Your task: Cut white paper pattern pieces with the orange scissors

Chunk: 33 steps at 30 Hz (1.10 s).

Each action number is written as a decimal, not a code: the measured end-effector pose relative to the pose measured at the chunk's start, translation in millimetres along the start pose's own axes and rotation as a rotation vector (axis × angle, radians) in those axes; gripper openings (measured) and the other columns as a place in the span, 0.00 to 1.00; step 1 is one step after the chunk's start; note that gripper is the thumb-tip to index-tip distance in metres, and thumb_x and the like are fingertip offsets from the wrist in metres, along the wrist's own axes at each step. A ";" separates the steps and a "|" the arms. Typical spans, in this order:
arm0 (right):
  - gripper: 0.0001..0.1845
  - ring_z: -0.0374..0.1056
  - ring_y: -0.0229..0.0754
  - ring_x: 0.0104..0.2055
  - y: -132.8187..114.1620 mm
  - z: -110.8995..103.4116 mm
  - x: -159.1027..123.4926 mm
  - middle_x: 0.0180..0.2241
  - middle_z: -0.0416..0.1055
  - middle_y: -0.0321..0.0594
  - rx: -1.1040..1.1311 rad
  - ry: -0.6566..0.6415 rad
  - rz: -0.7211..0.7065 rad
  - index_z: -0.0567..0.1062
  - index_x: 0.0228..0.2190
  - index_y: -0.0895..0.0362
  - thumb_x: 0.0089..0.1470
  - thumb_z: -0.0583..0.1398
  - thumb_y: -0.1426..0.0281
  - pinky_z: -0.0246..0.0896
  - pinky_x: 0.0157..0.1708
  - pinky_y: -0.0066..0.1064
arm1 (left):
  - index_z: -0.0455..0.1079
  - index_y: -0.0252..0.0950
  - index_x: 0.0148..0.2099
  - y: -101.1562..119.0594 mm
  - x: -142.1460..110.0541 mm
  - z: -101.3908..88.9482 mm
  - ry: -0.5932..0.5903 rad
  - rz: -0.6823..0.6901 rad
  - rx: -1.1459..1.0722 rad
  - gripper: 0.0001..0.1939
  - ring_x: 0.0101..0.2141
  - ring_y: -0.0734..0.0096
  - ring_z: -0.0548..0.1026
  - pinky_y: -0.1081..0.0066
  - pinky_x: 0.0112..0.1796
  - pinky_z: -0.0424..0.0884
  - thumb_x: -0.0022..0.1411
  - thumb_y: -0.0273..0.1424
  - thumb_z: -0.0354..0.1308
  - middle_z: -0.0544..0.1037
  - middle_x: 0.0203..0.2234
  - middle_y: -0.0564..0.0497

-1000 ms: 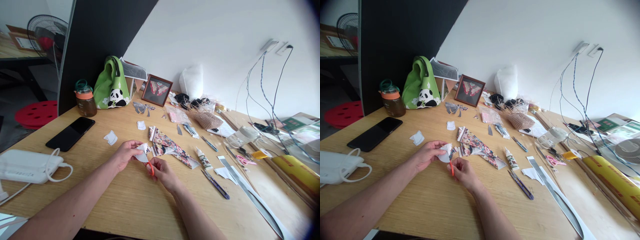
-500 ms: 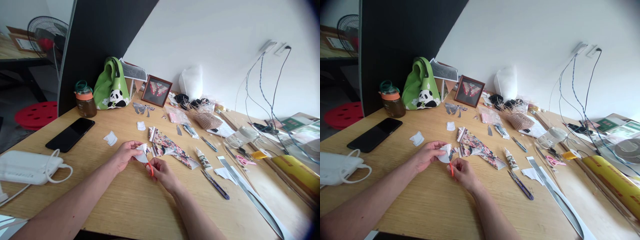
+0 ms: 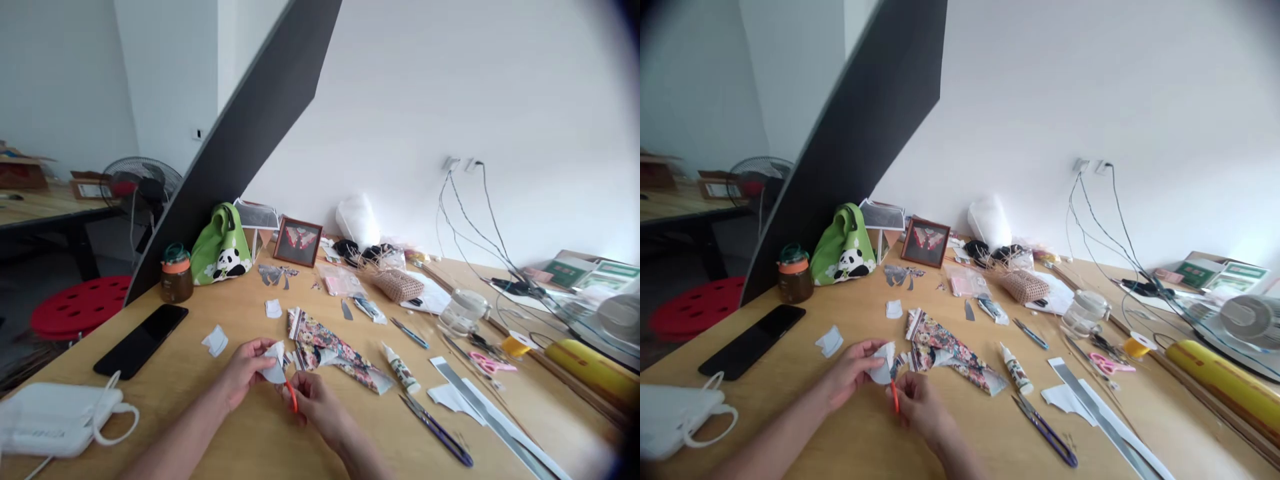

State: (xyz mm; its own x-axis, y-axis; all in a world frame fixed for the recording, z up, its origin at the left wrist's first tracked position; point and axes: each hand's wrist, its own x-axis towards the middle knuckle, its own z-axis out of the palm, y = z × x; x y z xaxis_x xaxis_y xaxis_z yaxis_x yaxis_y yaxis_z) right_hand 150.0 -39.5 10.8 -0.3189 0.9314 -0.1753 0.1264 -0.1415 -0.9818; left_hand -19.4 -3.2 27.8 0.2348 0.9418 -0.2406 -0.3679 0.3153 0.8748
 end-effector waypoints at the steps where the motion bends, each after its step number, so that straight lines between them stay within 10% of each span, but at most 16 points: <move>1: 0.29 0.50 0.28 0.13 3.5 -0.3 1.8 0.15 0.57 0.27 0.003 0.008 0.005 0.62 0.21 0.56 0.39 0.64 0.45 0.41 0.13 0.23 | 0.74 0.33 0.37 -1.8 0.9 -0.3 0.008 0.007 -0.003 0.20 0.27 0.69 0.74 0.71 0.28 0.67 0.37 0.27 0.68 0.77 0.29 0.49; 33: 0.25 0.49 0.28 0.15 -6.1 -6.4 -0.7 0.16 0.59 0.28 0.077 -0.056 -0.024 0.65 0.21 0.58 0.42 0.65 0.51 0.41 0.14 0.23 | 0.74 0.33 0.41 8.8 -4.5 2.7 0.000 0.021 0.085 0.24 0.27 0.73 0.73 0.73 0.29 0.66 0.39 0.31 0.71 0.78 0.31 0.49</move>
State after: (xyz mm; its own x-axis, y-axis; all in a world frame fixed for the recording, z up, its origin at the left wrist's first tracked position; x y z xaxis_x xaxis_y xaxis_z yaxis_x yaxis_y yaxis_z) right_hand 155.5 -37.1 17.4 -0.3737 0.9148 -0.1531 0.0465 -0.1464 -0.9881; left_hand -21.3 -4.9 37.7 0.2282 0.9481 -0.2216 -0.2950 0.2843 0.9122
